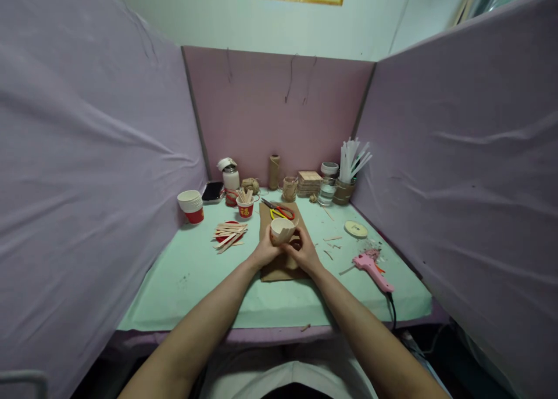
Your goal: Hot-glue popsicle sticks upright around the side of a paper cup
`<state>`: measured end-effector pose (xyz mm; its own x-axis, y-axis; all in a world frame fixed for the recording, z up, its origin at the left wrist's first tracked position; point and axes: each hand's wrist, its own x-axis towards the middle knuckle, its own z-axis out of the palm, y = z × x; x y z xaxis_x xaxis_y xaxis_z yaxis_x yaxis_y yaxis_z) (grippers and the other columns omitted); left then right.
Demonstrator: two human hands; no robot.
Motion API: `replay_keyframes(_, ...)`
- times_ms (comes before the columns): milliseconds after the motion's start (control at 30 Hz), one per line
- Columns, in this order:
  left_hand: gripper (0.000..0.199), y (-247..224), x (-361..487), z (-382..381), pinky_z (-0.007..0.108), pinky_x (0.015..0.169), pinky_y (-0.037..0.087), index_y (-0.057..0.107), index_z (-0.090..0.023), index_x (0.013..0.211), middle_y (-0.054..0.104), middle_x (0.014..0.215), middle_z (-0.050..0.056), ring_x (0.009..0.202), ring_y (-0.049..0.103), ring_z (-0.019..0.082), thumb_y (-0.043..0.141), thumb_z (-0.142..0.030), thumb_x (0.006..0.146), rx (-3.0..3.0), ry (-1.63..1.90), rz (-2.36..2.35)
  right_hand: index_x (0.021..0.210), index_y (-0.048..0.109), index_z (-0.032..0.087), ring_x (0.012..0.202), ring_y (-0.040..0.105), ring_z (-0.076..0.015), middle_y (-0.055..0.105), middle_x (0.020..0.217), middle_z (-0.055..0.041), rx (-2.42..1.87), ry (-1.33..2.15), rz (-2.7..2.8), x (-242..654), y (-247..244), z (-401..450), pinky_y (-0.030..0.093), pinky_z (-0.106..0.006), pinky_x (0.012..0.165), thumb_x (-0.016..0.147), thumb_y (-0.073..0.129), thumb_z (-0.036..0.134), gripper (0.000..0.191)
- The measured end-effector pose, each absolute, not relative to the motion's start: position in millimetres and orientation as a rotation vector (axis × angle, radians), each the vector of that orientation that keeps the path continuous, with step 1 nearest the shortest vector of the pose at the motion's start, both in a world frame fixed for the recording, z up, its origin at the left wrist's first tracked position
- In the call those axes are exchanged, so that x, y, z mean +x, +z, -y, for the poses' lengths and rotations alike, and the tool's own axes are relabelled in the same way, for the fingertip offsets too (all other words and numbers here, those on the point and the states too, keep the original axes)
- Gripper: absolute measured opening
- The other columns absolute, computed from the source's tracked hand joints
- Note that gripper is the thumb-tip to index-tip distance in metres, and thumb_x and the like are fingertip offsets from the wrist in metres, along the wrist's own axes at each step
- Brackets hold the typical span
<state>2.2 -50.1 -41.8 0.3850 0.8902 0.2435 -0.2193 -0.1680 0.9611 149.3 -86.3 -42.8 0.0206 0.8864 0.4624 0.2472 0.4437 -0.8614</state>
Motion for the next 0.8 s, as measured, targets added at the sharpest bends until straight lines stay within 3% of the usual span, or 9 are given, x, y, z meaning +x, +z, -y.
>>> replay_keyframes(100,0.086,-42,-2,48,0.044,0.105,0.042,0.034,-0.018,0.134,0.053,0.135,0.017,0.122,0.054,0.028,0.083,-0.026,0.064,1.490,1.045,-0.650,0.122,0.053,0.022,0.090,0.066,-0.0215,0.065,0.112,-0.0076,-1.063,0.682,1.504,150,-44,85,0.056,-0.037,0.076,0.078,0.069,0.040,0.051)
replay_keyframes(300,0.102,-31,-19,42,0.043,0.108,0.038,0.032,-0.021,0.141,0.050,0.139,0.017,0.128,0.050,0.031,0.086,-0.020,0.054,1.590,0.995,-0.617,0.123,0.055,0.022,0.096,0.064,-0.0255,0.066,0.112,-0.0086,-1.182,0.554,1.530,155,-45,83,0.054,-0.042,0.082,0.073,0.072,0.038,0.055)
replay_keyframes(533,0.084,-34,-26,35,0.046,0.107,0.036,0.052,-0.018,0.129,0.060,0.126,0.014,0.121,0.053,0.035,0.086,-0.020,0.052,1.783,0.984,-0.744,0.119,0.059,0.023,0.099,0.064,-0.0291,0.067,0.112,-0.0102,-1.176,0.583,1.624,155,-44,83,0.053,-0.046,0.084,0.067,0.079,0.037,0.058)
replay_keyframes(800,0.092,-40,-32,31,0.047,0.104,0.039,0.053,-0.020,0.130,0.065,0.119,0.012,0.118,0.056,0.036,0.090,-0.024,0.046,1.813,0.929,-0.857,0.121,0.058,0.024,0.103,0.062,-0.0297,0.066,0.113,-0.0095,-1.194,0.527,1.638,160,-44,83,0.051,-0.048,0.089,0.060,0.082,0.028,0.065)
